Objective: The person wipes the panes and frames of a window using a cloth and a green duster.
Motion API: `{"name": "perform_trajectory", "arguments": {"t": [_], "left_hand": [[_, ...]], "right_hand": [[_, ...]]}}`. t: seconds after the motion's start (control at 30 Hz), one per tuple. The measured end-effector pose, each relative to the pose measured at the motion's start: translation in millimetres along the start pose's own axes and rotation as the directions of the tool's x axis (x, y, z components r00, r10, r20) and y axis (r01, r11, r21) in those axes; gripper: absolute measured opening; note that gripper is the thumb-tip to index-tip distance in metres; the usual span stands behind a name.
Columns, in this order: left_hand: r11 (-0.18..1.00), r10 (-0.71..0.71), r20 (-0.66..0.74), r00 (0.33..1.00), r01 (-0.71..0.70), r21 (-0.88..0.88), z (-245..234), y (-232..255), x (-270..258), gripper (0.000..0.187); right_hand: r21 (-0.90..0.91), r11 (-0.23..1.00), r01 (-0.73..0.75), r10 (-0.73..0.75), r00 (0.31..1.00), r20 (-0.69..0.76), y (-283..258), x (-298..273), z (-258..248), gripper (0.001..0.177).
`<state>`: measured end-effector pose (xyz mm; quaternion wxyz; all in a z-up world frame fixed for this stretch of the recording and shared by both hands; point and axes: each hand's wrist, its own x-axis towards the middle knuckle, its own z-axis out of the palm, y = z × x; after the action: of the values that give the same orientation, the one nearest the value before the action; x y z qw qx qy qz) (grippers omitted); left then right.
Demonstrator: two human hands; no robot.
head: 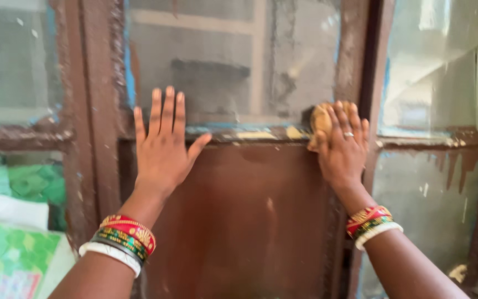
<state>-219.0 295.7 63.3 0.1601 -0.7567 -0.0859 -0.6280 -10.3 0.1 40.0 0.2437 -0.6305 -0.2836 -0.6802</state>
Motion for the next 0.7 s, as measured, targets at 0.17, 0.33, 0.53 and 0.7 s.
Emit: {"name": "perform_trajectory", "arguments": {"t": [0.17, 0.33, 0.53, 0.7], "left_hand": [[0.994, 0.077, -0.046, 0.996, -0.081, -0.074, 19, -25, -10, 0.095], [0.993, 0.067, -0.069, 0.995, -0.073, -0.095, 24, -28, -10, 0.101], [0.991, 0.097, -0.066, 0.993, -0.103, -0.088, 21, -31, -8, 0.104], [0.981, 0.123, -0.103, 0.987, -0.136, -0.136, 13, -33, -7, 0.102]], "right_hand": [[0.04, 0.997, -0.07, 0.071, 0.997, -0.034, -27, 11, 19, 0.053], [0.204, 0.971, -0.125, 0.089, 0.98, 0.176, -120, 10, 42, 0.066], [0.235, 0.953, 0.193, -0.206, 0.978, 0.033, -205, 31, 33, 0.059], [0.162, 0.954, 0.253, -0.279, 0.947, 0.16, -134, 32, 30, 0.067]]}}
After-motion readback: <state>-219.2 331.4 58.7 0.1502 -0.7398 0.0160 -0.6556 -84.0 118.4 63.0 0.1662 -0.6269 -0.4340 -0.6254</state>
